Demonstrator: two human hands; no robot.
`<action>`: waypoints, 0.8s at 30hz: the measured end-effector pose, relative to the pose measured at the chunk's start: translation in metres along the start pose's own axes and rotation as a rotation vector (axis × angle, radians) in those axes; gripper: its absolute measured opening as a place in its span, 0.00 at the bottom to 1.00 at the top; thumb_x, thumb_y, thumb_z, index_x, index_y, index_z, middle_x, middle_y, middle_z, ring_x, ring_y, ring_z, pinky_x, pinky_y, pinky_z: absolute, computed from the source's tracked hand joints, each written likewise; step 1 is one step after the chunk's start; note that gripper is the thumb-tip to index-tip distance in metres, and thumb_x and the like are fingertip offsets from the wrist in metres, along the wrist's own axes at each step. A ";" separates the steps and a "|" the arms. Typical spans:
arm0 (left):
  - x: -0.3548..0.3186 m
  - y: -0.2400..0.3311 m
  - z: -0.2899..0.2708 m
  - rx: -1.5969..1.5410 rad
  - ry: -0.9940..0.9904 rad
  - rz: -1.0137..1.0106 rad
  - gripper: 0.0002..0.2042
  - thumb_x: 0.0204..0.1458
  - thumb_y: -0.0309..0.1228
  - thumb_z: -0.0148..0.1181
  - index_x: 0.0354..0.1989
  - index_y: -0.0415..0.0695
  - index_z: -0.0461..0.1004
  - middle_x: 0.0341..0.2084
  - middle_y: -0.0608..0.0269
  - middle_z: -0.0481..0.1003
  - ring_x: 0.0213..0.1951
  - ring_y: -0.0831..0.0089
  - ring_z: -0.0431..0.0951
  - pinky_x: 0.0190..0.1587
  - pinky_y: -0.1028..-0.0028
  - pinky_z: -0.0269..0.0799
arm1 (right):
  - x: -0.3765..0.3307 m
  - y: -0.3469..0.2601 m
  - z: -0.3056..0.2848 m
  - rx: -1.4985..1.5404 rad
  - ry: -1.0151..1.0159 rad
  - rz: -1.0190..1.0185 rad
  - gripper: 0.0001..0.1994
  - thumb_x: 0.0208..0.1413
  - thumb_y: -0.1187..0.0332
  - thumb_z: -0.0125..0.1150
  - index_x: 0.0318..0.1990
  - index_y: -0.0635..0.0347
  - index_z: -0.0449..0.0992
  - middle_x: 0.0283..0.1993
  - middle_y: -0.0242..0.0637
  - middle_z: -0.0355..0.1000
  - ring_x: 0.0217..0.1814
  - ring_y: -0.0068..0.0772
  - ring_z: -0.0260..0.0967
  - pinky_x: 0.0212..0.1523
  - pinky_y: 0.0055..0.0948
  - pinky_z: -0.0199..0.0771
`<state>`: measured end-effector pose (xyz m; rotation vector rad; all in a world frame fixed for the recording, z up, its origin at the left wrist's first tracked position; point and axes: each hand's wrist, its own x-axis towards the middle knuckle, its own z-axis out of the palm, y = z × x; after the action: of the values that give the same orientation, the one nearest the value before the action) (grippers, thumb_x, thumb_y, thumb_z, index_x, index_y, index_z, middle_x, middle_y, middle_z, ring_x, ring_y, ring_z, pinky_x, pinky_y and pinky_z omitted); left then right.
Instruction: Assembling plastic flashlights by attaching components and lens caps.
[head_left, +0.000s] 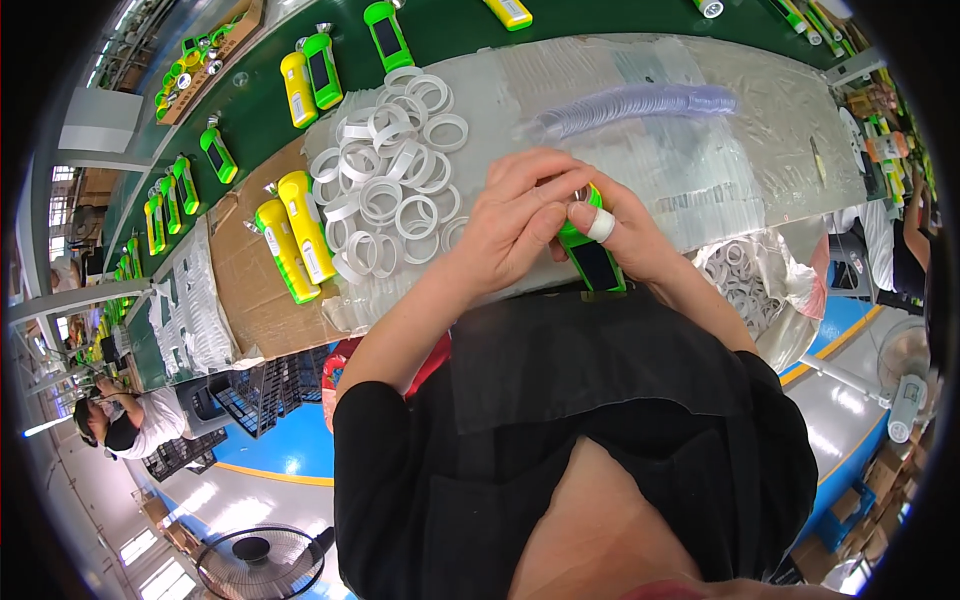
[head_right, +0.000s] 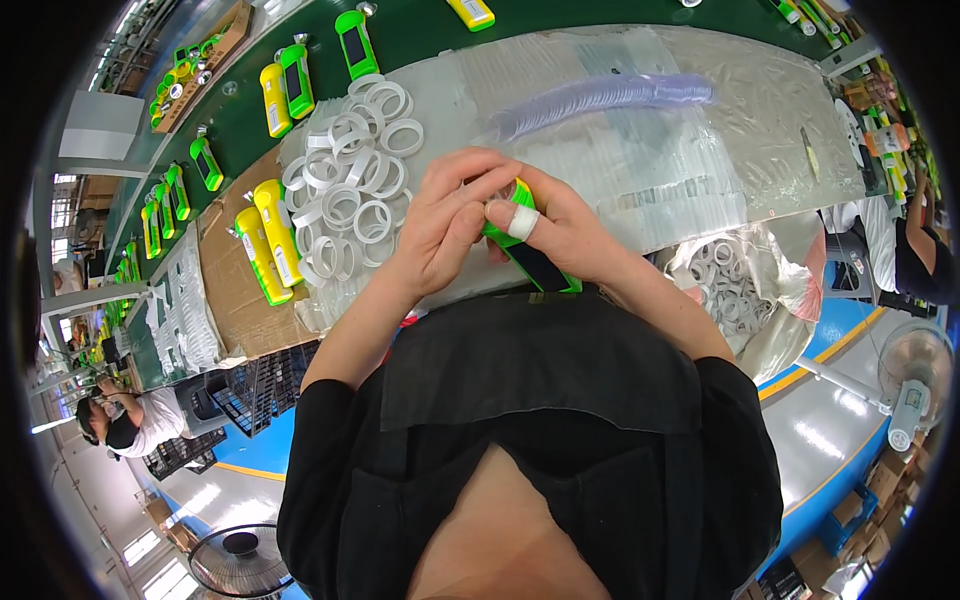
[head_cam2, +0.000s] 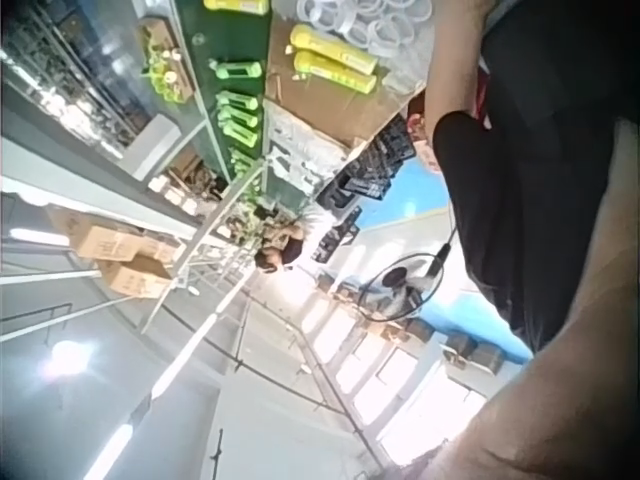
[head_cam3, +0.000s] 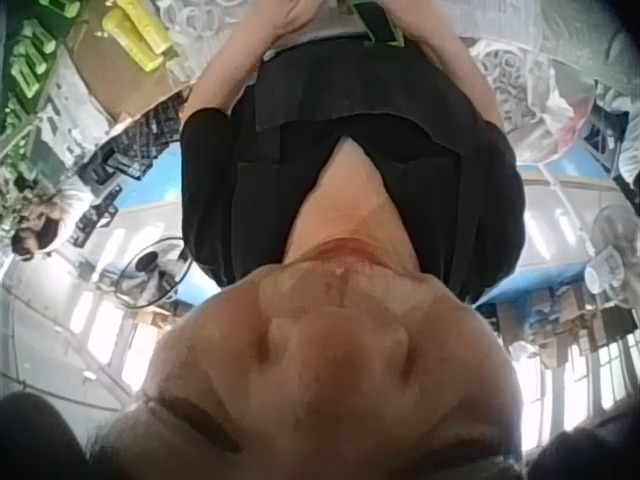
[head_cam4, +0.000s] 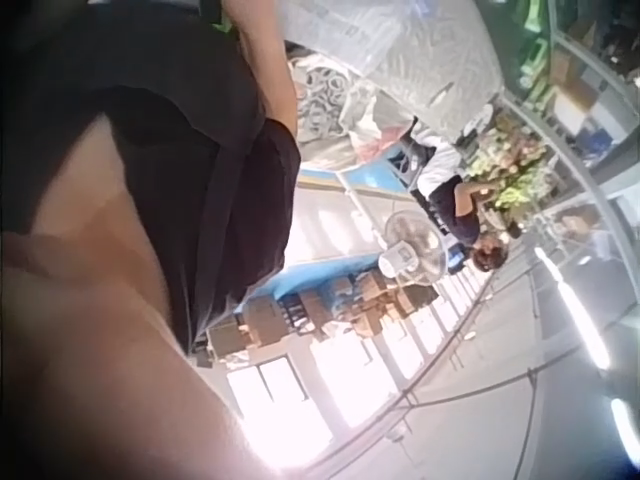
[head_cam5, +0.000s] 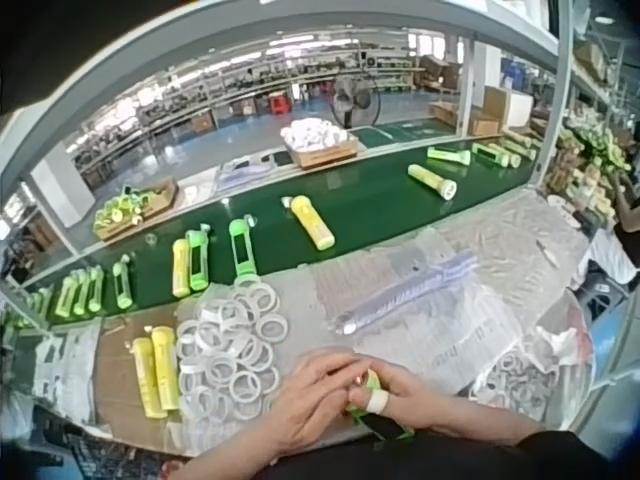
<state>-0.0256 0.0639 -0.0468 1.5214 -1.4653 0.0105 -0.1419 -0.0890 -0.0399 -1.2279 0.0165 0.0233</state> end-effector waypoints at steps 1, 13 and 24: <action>-0.002 0.002 0.000 -0.020 -0.010 -0.006 0.18 0.61 0.35 0.45 0.54 0.40 0.73 0.51 0.53 0.69 0.52 0.56 0.67 0.57 0.63 0.60 | 0.000 0.002 0.000 -0.004 -0.033 0.001 0.18 0.65 0.60 0.52 0.56 0.62 0.65 0.41 0.37 0.70 0.36 0.26 0.71 0.36 0.26 0.73; 0.010 -0.001 -0.003 -0.161 0.105 -0.058 0.15 0.61 0.31 0.41 0.50 0.42 0.74 0.54 0.52 0.69 0.58 0.54 0.66 0.56 0.60 0.63 | 0.018 0.011 0.005 0.044 -0.044 -0.054 0.14 0.66 0.59 0.50 0.54 0.55 0.65 0.38 0.36 0.69 0.33 0.28 0.71 0.35 0.28 0.72; -0.034 0.002 -0.074 0.519 -0.756 -0.144 0.28 0.45 0.32 0.67 0.58 0.56 0.70 0.48 0.57 0.71 0.49 0.60 0.71 0.52 0.60 0.64 | 0.051 0.001 -0.015 -0.096 0.039 -0.402 0.15 0.60 0.70 0.57 0.53 0.59 0.65 0.36 0.35 0.69 0.32 0.23 0.68 0.33 0.25 0.72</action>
<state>0.0075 0.1355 -0.0280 2.1971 -2.0389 -0.3257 -0.0910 -0.1020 -0.0468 -1.3090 -0.1990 -0.3533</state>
